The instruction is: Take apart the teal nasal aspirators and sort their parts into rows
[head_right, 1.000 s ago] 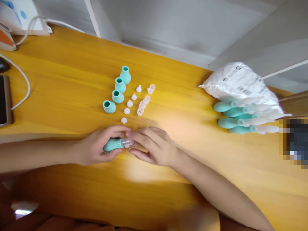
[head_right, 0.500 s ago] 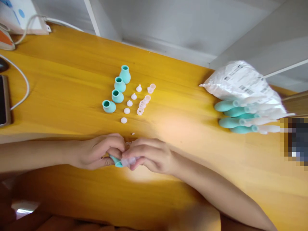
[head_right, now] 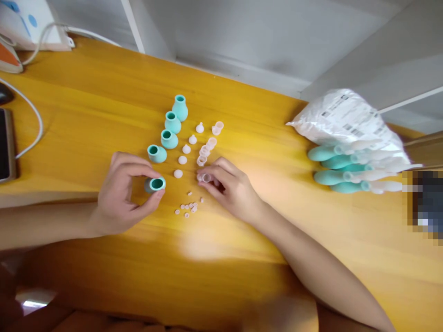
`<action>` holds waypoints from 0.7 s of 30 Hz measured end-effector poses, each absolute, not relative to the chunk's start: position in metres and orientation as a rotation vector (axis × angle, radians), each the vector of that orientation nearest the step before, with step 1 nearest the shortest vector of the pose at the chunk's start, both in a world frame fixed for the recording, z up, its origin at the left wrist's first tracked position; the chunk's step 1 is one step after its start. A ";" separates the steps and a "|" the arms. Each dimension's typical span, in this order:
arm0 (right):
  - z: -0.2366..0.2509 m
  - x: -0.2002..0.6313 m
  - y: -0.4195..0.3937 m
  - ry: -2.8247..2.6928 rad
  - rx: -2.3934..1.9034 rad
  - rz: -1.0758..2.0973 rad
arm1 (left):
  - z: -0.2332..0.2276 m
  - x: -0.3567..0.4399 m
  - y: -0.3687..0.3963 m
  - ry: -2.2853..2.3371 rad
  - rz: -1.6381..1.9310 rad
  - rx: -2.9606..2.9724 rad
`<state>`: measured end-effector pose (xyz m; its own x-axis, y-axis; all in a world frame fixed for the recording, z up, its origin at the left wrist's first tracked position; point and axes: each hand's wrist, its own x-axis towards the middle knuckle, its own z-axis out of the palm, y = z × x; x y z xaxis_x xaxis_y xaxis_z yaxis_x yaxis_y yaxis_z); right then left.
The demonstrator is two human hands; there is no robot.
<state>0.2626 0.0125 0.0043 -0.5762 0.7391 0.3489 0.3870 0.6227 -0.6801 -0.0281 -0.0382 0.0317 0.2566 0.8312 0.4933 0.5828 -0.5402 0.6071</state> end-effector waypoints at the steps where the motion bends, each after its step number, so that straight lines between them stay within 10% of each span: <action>1: 0.003 0.262 0.013 -2.224 -0.878 0.723 | 0.031 -0.028 -0.038 1.315 1.152 2.240; 21: 0.020 0.268 0.013 -2.053 -0.792 0.457 | 0.041 -0.037 -0.022 1.327 0.781 3.000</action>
